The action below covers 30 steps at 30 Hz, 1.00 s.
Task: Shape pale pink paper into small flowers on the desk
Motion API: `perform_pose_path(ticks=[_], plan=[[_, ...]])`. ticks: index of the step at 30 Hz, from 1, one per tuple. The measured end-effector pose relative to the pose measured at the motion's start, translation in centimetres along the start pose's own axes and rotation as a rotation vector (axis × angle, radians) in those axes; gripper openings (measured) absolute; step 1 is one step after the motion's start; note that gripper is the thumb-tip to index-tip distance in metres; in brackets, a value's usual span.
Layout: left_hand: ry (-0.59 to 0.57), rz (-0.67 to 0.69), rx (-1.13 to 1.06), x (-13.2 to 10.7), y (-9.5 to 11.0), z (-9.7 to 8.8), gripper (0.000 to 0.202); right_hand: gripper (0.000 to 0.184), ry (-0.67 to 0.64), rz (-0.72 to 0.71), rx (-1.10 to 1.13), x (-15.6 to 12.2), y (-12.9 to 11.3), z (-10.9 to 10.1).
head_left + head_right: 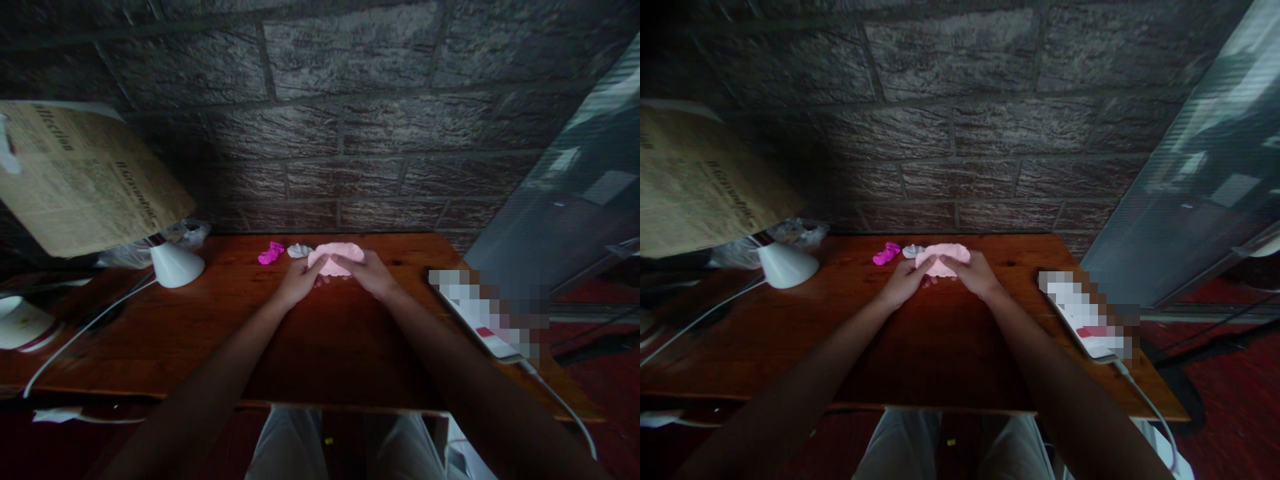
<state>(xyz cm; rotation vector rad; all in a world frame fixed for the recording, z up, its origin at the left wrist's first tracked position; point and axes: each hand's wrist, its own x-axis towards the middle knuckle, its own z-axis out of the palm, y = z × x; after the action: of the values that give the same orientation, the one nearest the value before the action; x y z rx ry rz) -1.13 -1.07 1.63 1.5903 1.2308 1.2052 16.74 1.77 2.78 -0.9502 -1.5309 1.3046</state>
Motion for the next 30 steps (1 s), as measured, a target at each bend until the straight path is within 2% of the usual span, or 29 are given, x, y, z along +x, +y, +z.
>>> perform_pose_path(ticks=[5, 8, 12, 15, 19, 23, 26, 30], plan=[[-0.026, 0.110, 0.176, -0.2, 0.1, -0.4, 0.058, 0.037, -0.006, -0.041, 0.012, 0.2, 0.0, 0.0], [0.016, 0.122, 0.188, -0.2, -0.1, -0.3, 0.055, 0.039, 0.012, -0.029, 0.026, 0.2, 0.2, 0.2], [0.129, 0.124, 0.065, 0.0, -0.2, 0.0, 0.045, 0.033, 0.090, 0.012, 0.024, 0.3, 0.3, 0.2], [0.170, 0.052, -0.074, 0.2, -0.3, 0.0, 0.040, 0.028, 0.144, 0.018, 0.020, 0.4, 0.4, 0.1], [0.214, -0.004, -0.199, 0.4, -0.3, 0.1, 0.040, 0.027, 0.130, 0.038, -0.007, 0.5, 0.7, 0.1], [0.205, 0.080, -0.196, 0.5, -0.4, 0.0, 0.037, 0.031, 0.069, -0.024, -0.101, 0.5, 1.1, 0.2], [0.178, 0.081, -0.194, 0.5, -0.5, -0.1, 0.033, 0.034, 0.101, -0.101, -0.250, 0.4, 1.1, 0.2], [0.170, 0.044, -0.201, 0.5, -0.7, -0.1, 0.035, 0.026, 0.157, -0.182, -0.419, 0.2, 0.7, 0.1]])
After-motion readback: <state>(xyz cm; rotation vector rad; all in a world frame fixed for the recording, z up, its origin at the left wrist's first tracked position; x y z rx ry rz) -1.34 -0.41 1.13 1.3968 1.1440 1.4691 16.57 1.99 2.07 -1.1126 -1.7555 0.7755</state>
